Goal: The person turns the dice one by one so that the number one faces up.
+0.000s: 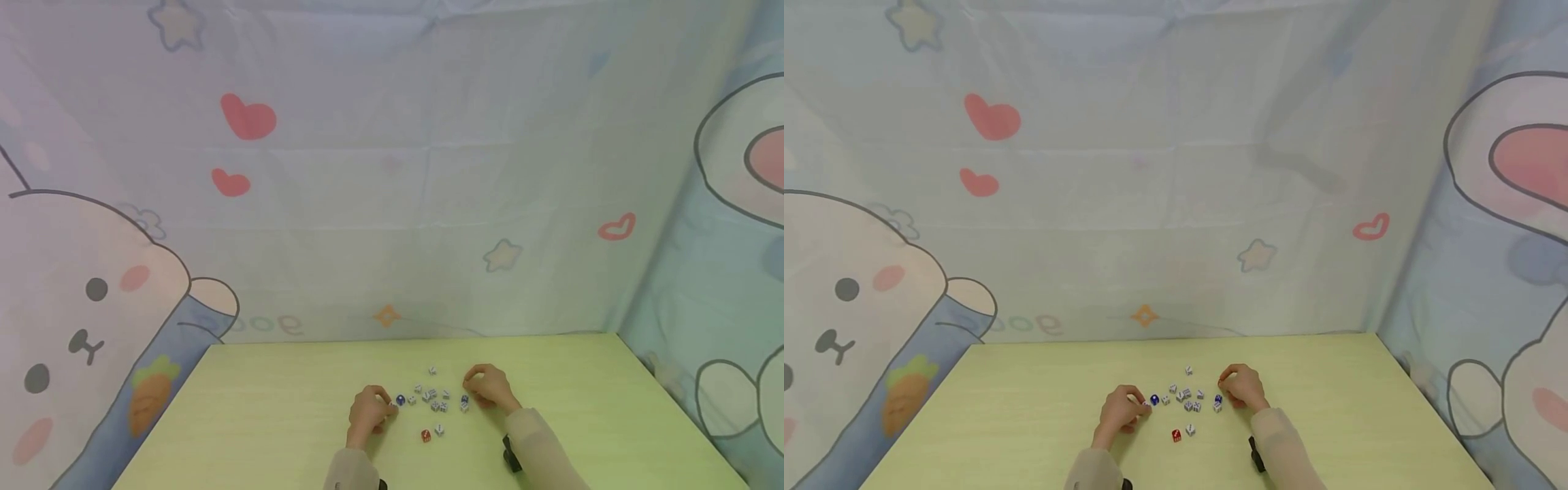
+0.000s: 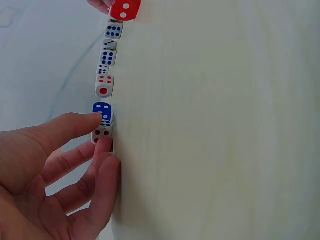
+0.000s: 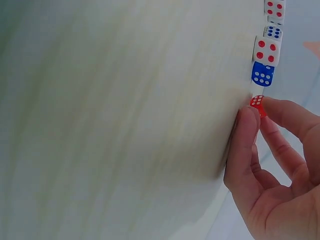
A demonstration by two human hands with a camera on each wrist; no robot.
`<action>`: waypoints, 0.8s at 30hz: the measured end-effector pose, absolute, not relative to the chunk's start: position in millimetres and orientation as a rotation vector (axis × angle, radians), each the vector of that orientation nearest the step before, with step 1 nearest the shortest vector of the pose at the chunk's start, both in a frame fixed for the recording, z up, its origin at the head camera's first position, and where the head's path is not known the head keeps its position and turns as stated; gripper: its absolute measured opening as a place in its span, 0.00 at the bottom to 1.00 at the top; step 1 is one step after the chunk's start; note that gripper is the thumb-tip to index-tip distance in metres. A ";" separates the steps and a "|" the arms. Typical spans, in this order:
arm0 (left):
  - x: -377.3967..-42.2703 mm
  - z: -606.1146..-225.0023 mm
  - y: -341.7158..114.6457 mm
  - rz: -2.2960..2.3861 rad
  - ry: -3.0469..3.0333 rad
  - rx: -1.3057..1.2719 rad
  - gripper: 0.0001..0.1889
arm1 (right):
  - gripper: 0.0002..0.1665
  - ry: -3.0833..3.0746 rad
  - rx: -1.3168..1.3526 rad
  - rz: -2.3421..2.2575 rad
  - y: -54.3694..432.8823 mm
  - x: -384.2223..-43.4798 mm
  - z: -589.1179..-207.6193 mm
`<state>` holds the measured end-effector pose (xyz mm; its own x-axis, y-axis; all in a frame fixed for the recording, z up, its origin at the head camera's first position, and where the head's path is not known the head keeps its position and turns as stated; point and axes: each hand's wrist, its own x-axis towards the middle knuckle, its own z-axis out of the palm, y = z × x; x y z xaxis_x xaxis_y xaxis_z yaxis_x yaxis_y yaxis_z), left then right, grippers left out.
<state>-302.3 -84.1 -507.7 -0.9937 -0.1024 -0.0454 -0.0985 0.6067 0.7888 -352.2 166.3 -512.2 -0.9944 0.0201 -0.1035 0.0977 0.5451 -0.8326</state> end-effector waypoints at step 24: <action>-317.1 -511.6 -66.3 -1.229 -2.775 0.084 0.06 | 0.07 2.695 0.082 -1.475 167.5 -355.2 -517.2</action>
<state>-317.1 -66.3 -511.6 -0.9929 -0.0928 0.0739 -0.0077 0.6719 0.7406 -355.2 167.5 -517.2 -0.9962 0.0137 -0.0857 0.0796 0.5386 -0.8388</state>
